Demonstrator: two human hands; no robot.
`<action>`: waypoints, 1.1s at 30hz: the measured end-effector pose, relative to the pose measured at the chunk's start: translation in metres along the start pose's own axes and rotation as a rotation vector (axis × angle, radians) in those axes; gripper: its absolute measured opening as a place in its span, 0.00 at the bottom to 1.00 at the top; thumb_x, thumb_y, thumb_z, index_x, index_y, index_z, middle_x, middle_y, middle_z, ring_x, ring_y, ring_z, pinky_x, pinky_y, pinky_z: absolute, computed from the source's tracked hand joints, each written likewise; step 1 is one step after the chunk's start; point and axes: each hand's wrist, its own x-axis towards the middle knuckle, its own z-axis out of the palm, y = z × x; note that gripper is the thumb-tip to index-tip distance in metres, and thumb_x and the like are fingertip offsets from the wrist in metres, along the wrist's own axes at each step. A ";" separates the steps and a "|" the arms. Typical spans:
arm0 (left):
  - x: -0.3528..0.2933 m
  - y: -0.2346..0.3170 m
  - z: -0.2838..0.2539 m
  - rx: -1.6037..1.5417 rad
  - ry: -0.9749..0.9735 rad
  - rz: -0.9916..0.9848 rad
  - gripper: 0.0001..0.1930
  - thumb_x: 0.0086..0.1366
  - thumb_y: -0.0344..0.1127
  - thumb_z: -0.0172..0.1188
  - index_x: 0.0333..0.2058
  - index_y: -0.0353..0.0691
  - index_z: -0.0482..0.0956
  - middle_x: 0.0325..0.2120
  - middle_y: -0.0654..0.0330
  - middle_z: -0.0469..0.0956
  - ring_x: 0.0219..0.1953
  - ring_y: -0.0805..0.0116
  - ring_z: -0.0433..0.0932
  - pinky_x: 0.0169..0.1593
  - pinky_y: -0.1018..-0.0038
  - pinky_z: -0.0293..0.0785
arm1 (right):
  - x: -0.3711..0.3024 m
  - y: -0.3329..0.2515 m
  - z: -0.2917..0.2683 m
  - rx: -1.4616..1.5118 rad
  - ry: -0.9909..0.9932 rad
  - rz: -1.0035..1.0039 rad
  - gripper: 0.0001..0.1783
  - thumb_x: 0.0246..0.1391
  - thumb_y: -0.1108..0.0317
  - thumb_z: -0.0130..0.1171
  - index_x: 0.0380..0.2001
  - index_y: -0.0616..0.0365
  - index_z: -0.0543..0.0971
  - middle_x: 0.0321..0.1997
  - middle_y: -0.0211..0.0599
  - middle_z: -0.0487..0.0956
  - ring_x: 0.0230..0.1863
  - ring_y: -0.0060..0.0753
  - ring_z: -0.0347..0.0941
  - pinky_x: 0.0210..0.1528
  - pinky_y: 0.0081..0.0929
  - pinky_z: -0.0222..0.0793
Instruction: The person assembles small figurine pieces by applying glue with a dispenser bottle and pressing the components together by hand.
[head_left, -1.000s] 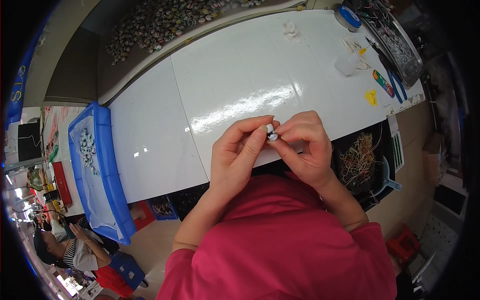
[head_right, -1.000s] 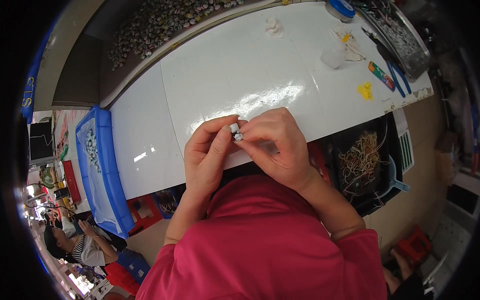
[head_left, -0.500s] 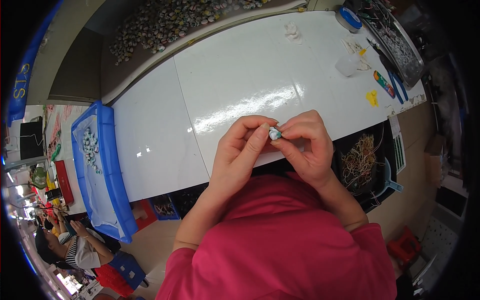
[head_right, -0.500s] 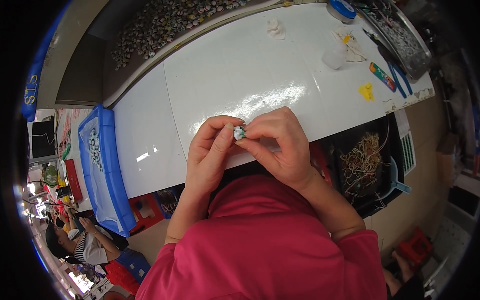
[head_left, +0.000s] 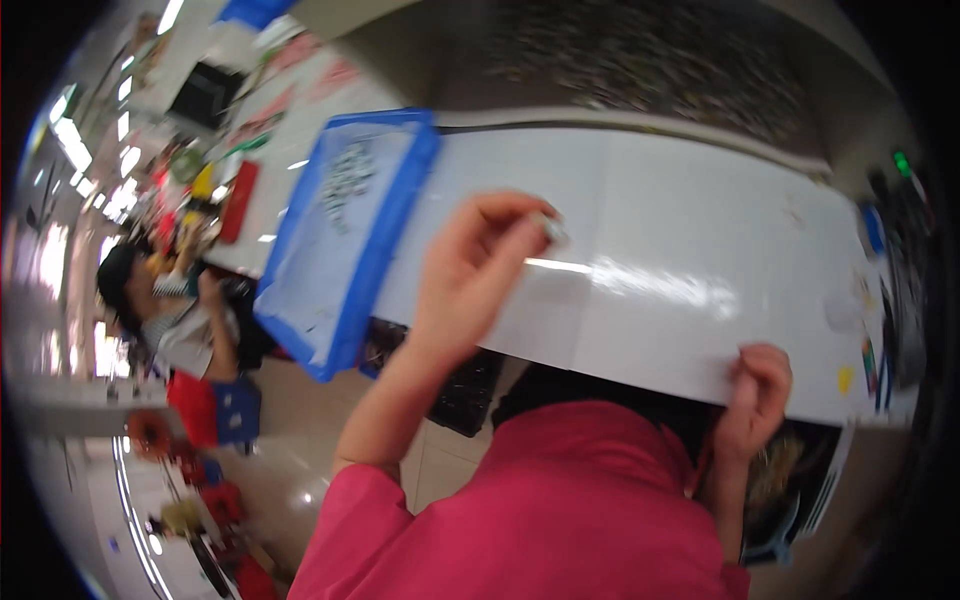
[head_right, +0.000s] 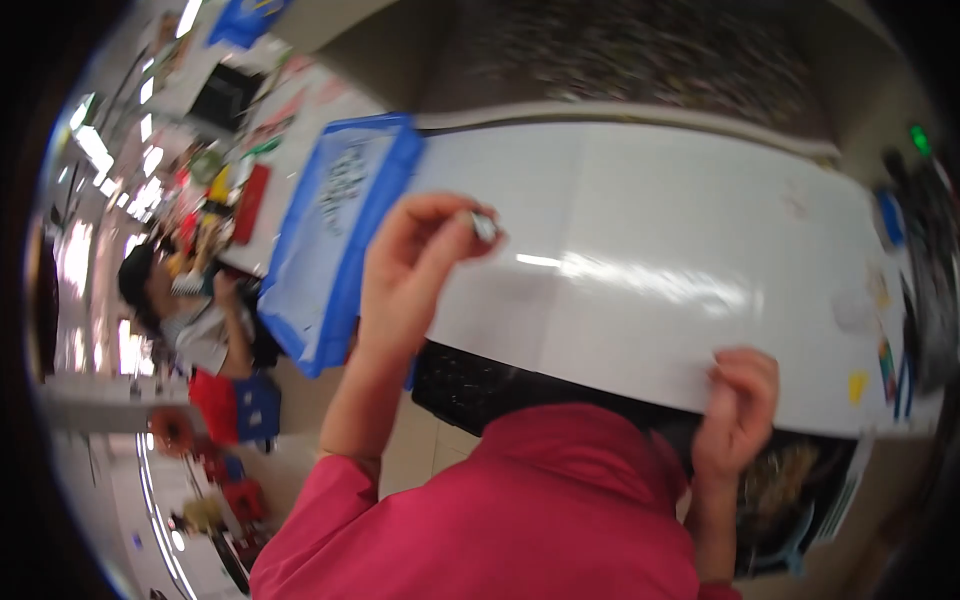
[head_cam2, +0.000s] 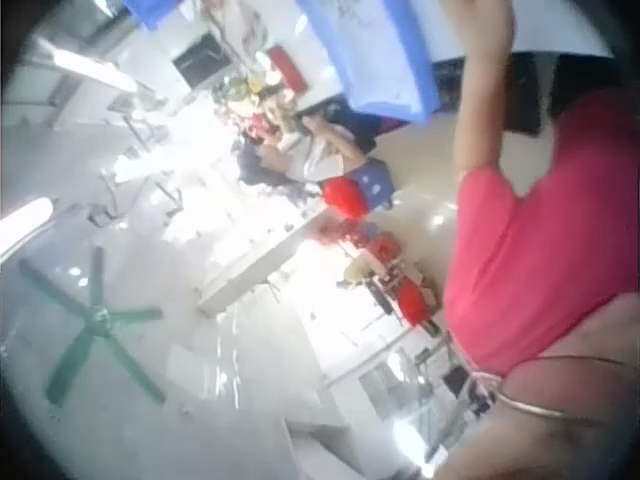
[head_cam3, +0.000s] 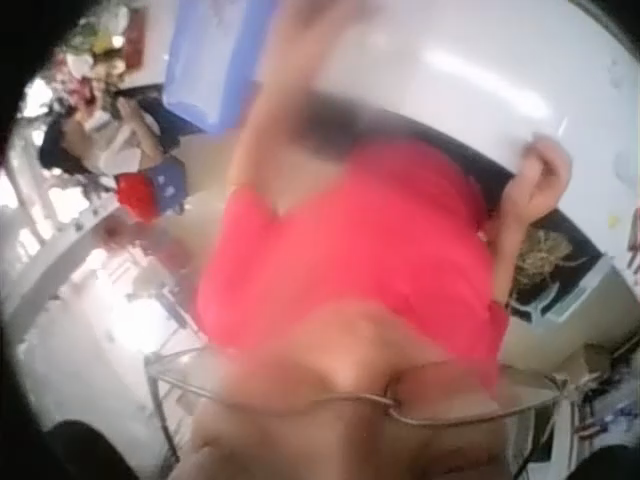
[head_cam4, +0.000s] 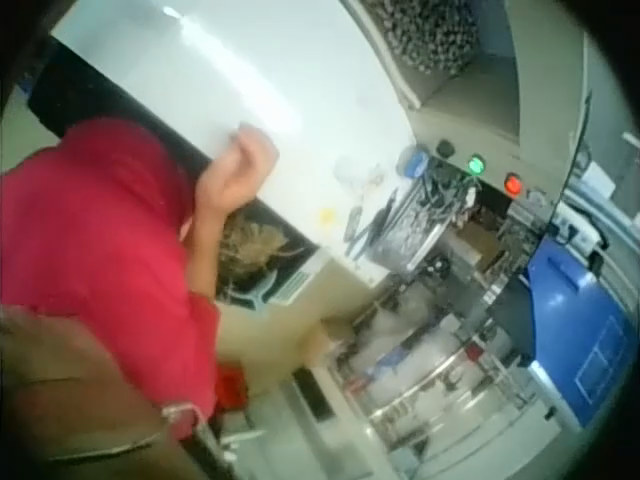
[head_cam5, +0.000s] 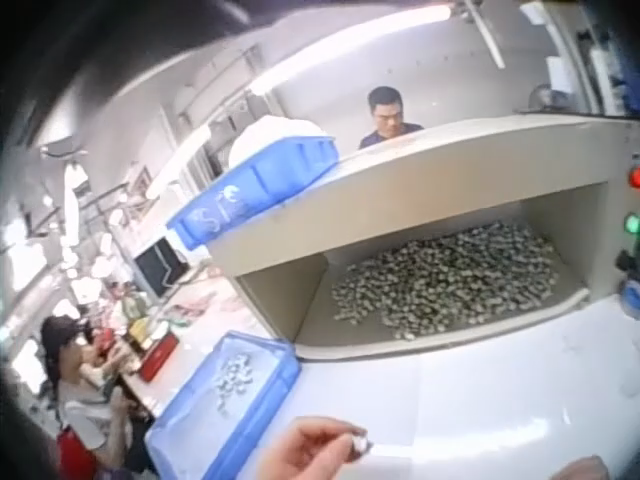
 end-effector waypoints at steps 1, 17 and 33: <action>0.013 0.001 -0.029 0.145 0.075 0.105 0.09 0.63 0.27 0.53 0.41 0.32 0.71 0.36 0.60 0.75 0.38 0.75 0.74 0.44 0.80 0.70 | 0.005 -0.007 -0.001 -0.097 -0.034 -0.077 0.07 0.46 0.82 0.42 0.28 0.61 0.69 0.39 0.42 0.68 0.35 0.28 0.63 0.41 0.21 0.61; 0.174 -0.041 -0.034 0.934 -0.042 0.230 0.15 0.54 0.40 0.60 0.37 0.38 0.78 0.32 0.50 0.79 0.35 0.55 0.78 0.40 0.67 0.72 | 0.008 -0.008 0.005 0.013 -0.155 -0.067 0.08 0.40 0.84 0.49 0.22 0.57 0.69 0.35 0.43 0.70 0.31 0.31 0.67 0.35 0.23 0.67; 0.021 -0.039 0.052 -0.199 -0.356 -0.387 0.19 0.57 0.27 0.57 0.49 0.35 0.72 0.42 0.61 0.74 0.33 0.78 0.72 0.41 0.82 0.69 | 0.023 0.011 -0.004 0.439 -0.114 0.152 0.11 0.48 0.84 0.53 0.31 0.59 0.66 0.35 0.34 0.68 0.37 0.22 0.66 0.43 0.20 0.63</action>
